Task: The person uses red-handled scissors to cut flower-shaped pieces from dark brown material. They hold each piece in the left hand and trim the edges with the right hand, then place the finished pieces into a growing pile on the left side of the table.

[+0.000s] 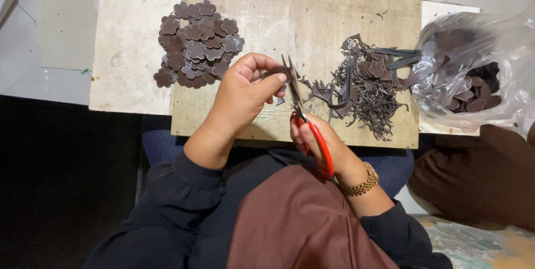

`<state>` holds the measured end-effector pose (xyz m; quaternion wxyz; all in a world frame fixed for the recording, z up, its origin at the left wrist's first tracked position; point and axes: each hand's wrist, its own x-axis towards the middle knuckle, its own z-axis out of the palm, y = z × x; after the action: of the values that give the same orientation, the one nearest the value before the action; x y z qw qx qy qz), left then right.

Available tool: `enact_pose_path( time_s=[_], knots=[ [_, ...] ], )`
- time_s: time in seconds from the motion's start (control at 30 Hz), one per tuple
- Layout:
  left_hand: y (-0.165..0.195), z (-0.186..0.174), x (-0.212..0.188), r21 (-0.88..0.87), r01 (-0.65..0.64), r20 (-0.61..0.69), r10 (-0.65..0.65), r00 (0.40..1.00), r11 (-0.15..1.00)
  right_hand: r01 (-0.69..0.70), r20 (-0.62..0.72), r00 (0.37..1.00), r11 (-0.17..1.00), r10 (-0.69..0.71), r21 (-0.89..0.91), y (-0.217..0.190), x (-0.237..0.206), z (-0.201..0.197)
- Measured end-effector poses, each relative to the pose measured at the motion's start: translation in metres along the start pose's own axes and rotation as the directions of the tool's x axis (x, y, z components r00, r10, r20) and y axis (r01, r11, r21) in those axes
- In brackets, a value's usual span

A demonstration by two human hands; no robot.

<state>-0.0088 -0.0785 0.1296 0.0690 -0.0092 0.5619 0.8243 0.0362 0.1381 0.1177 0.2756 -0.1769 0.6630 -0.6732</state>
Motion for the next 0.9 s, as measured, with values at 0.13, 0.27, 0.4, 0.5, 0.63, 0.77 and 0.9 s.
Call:
enact_pose_path(
  time_s=[0.13,0.27,0.4,0.5,0.63,0.77,0.9],
  knots=[
    [-0.001,0.003,-0.001,-0.014,-0.022,-0.009,0.022,1.000,1.000,0.004,0.001,1.000,1.000,-0.004,-0.025,0.002,0.001,0.000],
    [-0.001,0.004,-0.001,-0.030,-0.037,-0.018,0.037,0.999,0.999,-0.031,-0.038,0.999,1.000,0.031,-0.003,0.006,0.002,0.000],
    [-0.003,0.002,-0.001,-0.049,-0.039,-0.024,0.038,0.999,0.998,-0.025,-0.038,0.999,1.000,0.025,-0.018,0.006,0.000,-0.001],
    [-0.006,-0.001,0.000,-0.067,-0.057,-0.019,0.056,0.998,0.996,-0.037,-0.049,0.998,0.998,0.035,-0.041,0.005,0.001,0.000],
    [-0.010,-0.003,0.002,-0.042,-0.026,-0.017,0.026,1.000,0.999,-0.041,-0.071,0.997,0.999,0.042,0.010,0.006,0.003,0.003],
    [-0.015,0.002,0.003,-0.022,0.063,0.002,-0.063,0.998,0.998,-0.030,-0.099,0.994,0.998,0.035,0.051,0.007,0.002,0.006],
    [-0.016,0.006,0.002,0.032,0.031,-0.039,-0.030,0.999,0.999,-0.075,-0.036,0.996,0.980,0.083,0.184,0.009,0.002,0.004]
  ],
)
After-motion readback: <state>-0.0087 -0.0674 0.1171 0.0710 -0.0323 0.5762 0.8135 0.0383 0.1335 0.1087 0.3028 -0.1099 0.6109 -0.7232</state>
